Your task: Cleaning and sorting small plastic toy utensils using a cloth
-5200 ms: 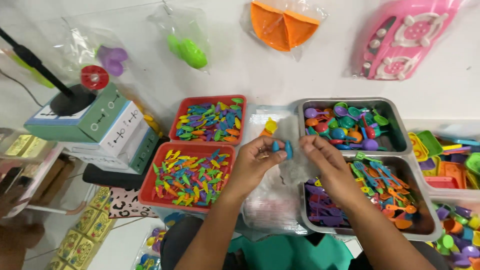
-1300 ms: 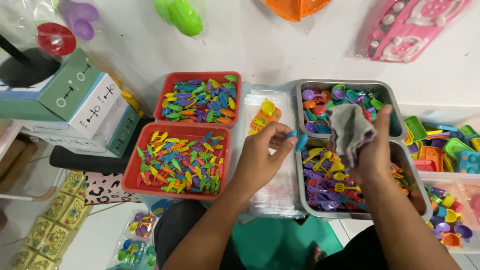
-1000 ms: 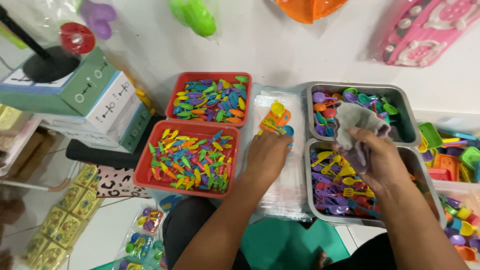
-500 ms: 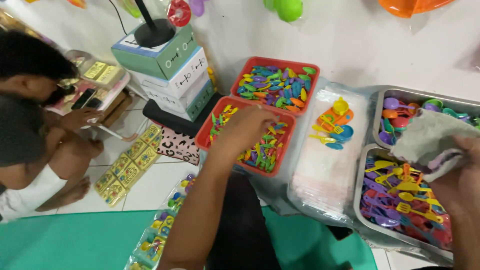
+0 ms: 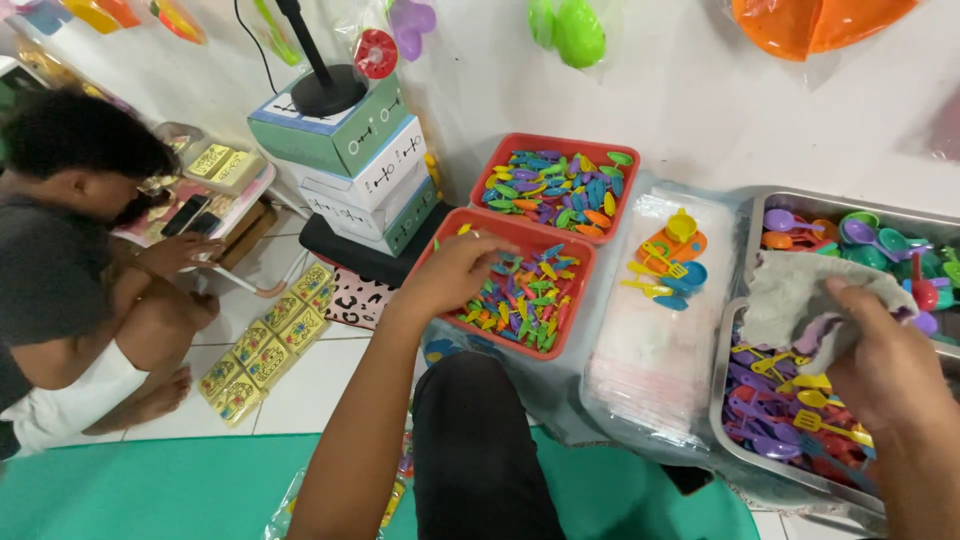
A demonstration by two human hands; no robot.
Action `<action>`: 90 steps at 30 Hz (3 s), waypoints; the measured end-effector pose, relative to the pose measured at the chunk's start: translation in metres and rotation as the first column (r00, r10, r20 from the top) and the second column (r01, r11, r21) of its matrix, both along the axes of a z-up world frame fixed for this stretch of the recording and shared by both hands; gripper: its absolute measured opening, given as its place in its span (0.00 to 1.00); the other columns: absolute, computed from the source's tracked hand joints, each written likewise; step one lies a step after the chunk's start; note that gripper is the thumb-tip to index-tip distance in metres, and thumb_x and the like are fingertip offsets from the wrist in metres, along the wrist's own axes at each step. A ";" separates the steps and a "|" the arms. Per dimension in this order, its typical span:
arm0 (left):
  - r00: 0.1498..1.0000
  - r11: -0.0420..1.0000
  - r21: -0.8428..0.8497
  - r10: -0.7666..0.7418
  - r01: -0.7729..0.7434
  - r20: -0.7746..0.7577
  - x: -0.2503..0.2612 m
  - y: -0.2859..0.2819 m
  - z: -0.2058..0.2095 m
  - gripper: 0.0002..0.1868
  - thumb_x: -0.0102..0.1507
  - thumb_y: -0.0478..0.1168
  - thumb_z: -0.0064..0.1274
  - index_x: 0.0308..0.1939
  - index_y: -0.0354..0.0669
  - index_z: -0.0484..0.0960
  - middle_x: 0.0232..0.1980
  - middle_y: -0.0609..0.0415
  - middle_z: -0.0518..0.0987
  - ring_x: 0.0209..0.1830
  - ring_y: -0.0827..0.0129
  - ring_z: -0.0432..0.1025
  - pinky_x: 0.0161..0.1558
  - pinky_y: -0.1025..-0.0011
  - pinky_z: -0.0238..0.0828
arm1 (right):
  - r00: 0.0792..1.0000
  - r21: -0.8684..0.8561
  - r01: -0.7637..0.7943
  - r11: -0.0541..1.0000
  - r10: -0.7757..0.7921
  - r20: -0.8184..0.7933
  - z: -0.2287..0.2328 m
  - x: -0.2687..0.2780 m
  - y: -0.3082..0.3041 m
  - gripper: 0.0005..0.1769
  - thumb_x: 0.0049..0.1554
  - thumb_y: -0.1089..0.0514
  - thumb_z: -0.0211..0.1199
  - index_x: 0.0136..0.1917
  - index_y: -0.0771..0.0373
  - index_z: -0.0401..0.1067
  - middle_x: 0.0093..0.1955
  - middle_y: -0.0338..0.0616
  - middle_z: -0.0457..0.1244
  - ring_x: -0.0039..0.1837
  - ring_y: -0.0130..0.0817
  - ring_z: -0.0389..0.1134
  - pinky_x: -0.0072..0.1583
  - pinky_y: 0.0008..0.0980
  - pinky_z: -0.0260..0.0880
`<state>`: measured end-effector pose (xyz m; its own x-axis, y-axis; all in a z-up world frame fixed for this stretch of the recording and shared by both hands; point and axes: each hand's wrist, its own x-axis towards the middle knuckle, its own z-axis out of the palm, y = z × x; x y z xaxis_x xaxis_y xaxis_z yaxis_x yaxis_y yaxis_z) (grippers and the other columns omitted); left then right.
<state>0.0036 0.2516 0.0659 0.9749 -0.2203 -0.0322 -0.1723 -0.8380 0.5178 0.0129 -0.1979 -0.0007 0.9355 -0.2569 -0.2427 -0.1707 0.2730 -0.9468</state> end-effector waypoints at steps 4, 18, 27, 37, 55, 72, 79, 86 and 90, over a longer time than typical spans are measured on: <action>0.969 0.986 0.049 0.146 -0.158 0.199 0.011 0.018 -0.005 0.28 0.61 0.23 0.39 0.61 0.47 0.79 0.66 0.50 0.74 0.64 0.56 0.69 0.56 0.57 0.70 | 1.000 -0.035 -0.020 0.999 0.021 0.012 0.005 0.000 0.000 0.08 0.67 0.47 0.60 0.58 0.45 0.68 0.57 0.27 0.67 0.59 0.22 0.70 0.59 0.25 0.71; 0.983 0.884 0.445 0.078 -0.145 0.164 0.049 0.030 -0.050 0.13 0.63 0.39 0.53 0.52 0.46 0.83 0.49 0.47 0.80 0.50 0.50 0.74 0.38 0.52 0.74 | 0.999 -0.220 -0.009 0.976 -0.001 -0.046 0.002 -0.002 -0.006 0.10 0.66 0.48 0.63 0.60 0.48 0.72 0.57 0.26 0.65 0.57 0.21 0.66 0.52 0.28 0.65; 0.993 0.990 0.120 0.066 -0.078 0.101 0.029 0.026 -0.015 0.24 0.63 0.31 0.51 0.64 0.48 0.78 0.44 0.51 0.78 0.45 0.57 0.74 0.43 0.60 0.70 | 0.965 -0.783 0.023 0.622 0.190 0.179 -0.032 0.011 -0.033 0.26 0.55 0.60 0.65 0.66 0.54 0.69 0.58 0.39 0.64 0.55 0.37 0.66 0.49 0.34 0.63; 0.977 0.916 -0.370 0.199 -0.156 0.079 0.016 0.016 0.010 0.20 0.66 0.32 0.50 0.61 0.48 0.79 0.54 0.53 0.83 0.53 0.69 0.77 0.51 0.73 0.75 | 0.992 0.025 -0.072 0.997 0.069 0.109 -0.001 -0.001 0.006 0.04 0.64 0.55 0.63 0.52 0.50 0.70 0.46 0.30 0.66 0.46 0.24 0.69 0.48 0.25 0.70; 0.985 0.345 -0.923 -0.063 0.170 0.158 0.015 -0.217 -0.032 0.19 0.59 0.34 0.66 0.54 0.39 0.83 0.42 0.52 0.84 0.40 0.78 0.75 0.42 0.81 0.78 | 0.939 0.185 -0.339 0.922 0.322 0.118 0.072 -0.062 0.062 0.57 0.53 0.15 0.32 0.76 0.55 0.68 0.82 0.47 0.54 0.84 0.60 0.35 0.76 0.64 0.18; 0.916 0.531 -0.773 -0.015 0.347 0.400 -0.022 -0.214 -0.024 0.17 0.62 0.31 0.58 0.56 0.43 0.80 0.53 0.51 0.80 0.52 0.58 0.78 0.50 0.65 0.80 | 0.800 -0.748 -0.005 0.663 0.451 0.395 0.052 -0.033 0.051 0.07 0.63 0.63 0.60 0.50 0.62 0.78 0.36 0.46 0.68 0.41 0.33 0.67 0.46 0.37 0.69; 0.955 0.484 -0.826 -0.075 0.287 0.288 -0.010 -0.208 -0.040 0.08 0.64 0.31 0.58 0.47 0.32 0.81 0.37 0.45 0.78 0.31 0.62 0.81 0.34 0.70 0.82 | 0.804 -0.858 0.077 0.508 0.477 0.355 0.025 -0.024 0.041 0.09 0.63 0.53 0.62 0.43 0.56 0.78 0.30 0.45 0.64 0.34 0.45 0.68 0.41 0.38 0.67; 0.971 0.509 -0.827 -0.094 0.238 0.221 -0.013 -0.205 -0.036 0.08 0.63 0.31 0.58 0.46 0.33 0.80 0.35 0.43 0.80 0.31 0.65 0.79 0.33 0.70 0.81 | 0.758 -0.837 0.102 0.538 0.502 0.415 0.054 -0.034 0.055 0.05 0.61 0.62 0.64 0.48 0.63 0.80 0.32 0.52 0.67 0.34 0.50 0.70 0.40 0.38 0.68; 0.972 0.535 -0.813 -0.160 0.232 0.172 -0.012 -0.207 -0.037 0.07 0.62 0.28 0.55 0.45 0.33 0.81 0.36 0.40 0.82 0.32 0.60 0.81 0.33 0.67 0.82 | 0.766 -0.832 0.103 0.545 0.490 0.416 0.062 -0.036 0.057 0.04 0.57 0.61 0.69 0.45 0.63 0.81 0.31 0.52 0.67 0.33 0.44 0.70 0.39 0.36 0.67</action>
